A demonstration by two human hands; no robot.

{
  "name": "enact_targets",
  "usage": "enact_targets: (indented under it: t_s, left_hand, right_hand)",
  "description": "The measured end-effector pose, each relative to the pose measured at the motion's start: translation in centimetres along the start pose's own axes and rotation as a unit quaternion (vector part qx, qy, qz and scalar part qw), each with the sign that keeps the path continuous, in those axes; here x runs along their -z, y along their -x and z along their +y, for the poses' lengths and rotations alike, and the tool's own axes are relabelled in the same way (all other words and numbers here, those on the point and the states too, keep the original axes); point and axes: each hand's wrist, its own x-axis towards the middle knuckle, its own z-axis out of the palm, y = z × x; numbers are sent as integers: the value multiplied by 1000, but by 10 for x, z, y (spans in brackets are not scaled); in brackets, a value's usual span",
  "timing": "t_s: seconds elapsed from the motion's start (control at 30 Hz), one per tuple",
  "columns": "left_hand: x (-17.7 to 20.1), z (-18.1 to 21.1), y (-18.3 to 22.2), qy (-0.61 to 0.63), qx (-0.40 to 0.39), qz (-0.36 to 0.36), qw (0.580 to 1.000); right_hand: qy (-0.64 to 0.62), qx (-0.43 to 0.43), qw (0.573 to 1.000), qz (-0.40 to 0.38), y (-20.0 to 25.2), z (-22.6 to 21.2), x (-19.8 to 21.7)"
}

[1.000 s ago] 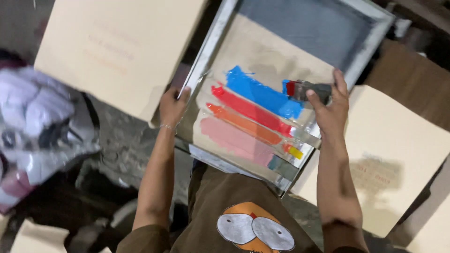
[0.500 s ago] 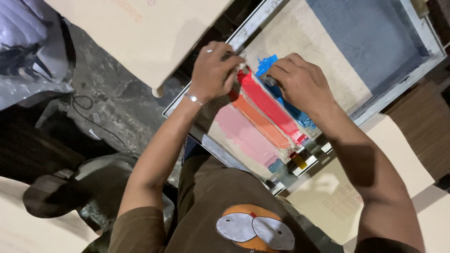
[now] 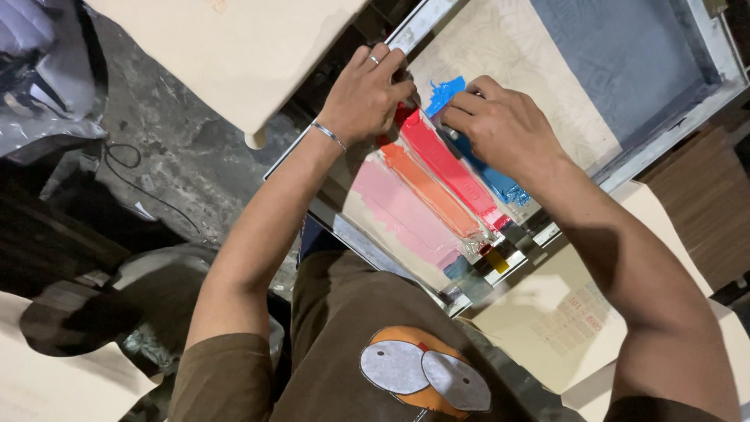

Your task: A person is manually screen printing designs onto fabric panels using multiple colors of ink and a squeegee.

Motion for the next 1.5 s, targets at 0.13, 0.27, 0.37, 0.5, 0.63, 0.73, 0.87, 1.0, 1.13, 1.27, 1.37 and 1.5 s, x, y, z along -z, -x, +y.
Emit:
enact_targets:
  t_s: [0.13, 0.27, 0.37, 0.5, 0.63, 0.73, 0.87, 1.0, 1.13, 1.27, 1.37, 1.5]
  left_hand:
    - [-4, -2, 2, 22, -3, 26, 999]
    - [5, -2, -2, 74, 4, 48, 996]
    - [1, -4, -1, 50, -2, 36, 998]
    - [-3, -5, 2, 45, -1, 43, 998]
    - [0, -4, 2, 39, 6, 39, 998]
    - [-4, -7, 5, 38, -3, 33, 999]
    - [-5, -7, 7, 35, -8, 34, 999]
    - [-3, -6, 6, 53, -11, 49, 997]
    - [0, -7, 1, 56, -18, 56, 997]
    - [1, -8, 2, 42, -1, 26, 999]
    - [1, -5, 2, 58, 1, 39, 998]
    - [-3, -5, 2, 33, 9, 27, 999]
  right_hand:
    - [34, 37, 998, -31, 8, 2, 4]
    - [34, 33, 995, -85, 21, 5, 4]
    - [35, 50, 991, -117, 33, 5, 4]
    - [24, 48, 983, -174, 50, 2, 7]
    - [20, 50, 984, -169, 72, -1, 11]
    - [13, 45, 984, -174, 93, -1, 8]
    - [-25, 15, 978, -204, 112, -8, 20]
    - [-56, -13, 974, -221, 130, -10, 25]
    - [-91, -69, 971, -211, 141, 1, 9]
    - [-181, -112, 972, -97, 85, 7, 18]
    - [-107, -35, 993, 19, 43, 14, 4]
    - [-6, 24, 999, 34, 4, 14, -5]
